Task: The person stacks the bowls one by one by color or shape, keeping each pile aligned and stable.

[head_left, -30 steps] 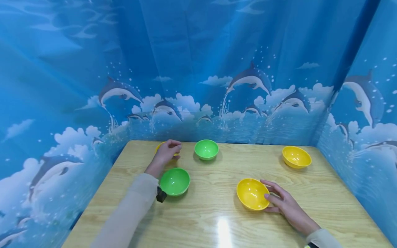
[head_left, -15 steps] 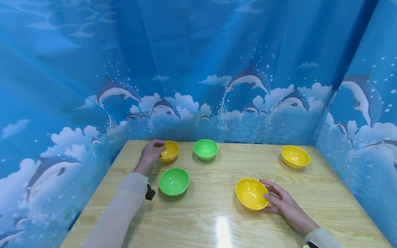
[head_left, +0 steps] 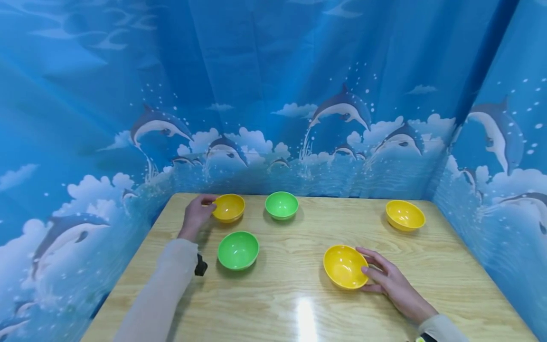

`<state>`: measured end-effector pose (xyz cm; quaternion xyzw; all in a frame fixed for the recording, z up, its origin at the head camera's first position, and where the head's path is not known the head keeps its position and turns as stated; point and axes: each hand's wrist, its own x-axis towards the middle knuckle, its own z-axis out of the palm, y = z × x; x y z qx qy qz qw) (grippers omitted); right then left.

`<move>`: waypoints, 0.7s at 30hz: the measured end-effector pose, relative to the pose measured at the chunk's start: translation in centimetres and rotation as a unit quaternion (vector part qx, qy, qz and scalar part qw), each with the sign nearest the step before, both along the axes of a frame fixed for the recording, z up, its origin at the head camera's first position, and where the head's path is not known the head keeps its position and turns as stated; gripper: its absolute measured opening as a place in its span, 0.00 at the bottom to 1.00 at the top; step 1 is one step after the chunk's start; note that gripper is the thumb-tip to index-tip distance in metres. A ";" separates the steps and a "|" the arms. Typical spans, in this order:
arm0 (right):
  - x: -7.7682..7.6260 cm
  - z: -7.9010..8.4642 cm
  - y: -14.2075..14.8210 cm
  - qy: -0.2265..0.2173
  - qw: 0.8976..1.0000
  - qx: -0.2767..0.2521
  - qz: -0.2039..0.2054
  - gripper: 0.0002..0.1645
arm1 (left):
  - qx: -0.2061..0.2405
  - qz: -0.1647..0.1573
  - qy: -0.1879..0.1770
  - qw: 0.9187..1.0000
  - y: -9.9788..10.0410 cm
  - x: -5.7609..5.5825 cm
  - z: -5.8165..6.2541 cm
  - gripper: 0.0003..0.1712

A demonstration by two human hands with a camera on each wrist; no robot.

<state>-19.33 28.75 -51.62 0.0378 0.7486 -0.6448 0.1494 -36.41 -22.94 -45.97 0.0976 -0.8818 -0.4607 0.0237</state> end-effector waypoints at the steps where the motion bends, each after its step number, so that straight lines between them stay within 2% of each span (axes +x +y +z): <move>1: 0.0 0.0 0.0 0.000 1.000 0.000 0.001 0.43 | -0.003 0.003 -0.001 1.000 -0.1 -0.1 -0.1 0.22; 7: 0.1 0.0 -0.1 -0.003 1.000 -0.001 0.003 0.43 | -0.018 0.006 -0.007 1.000 -0.7 -0.2 -1.0 0.26; 21: 0.3 0.0 0.1 -0.002 1.000 -0.005 -0.001 0.43 | 0.035 0.003 -0.055 0.998 0.0 0.0 -1.8 0.30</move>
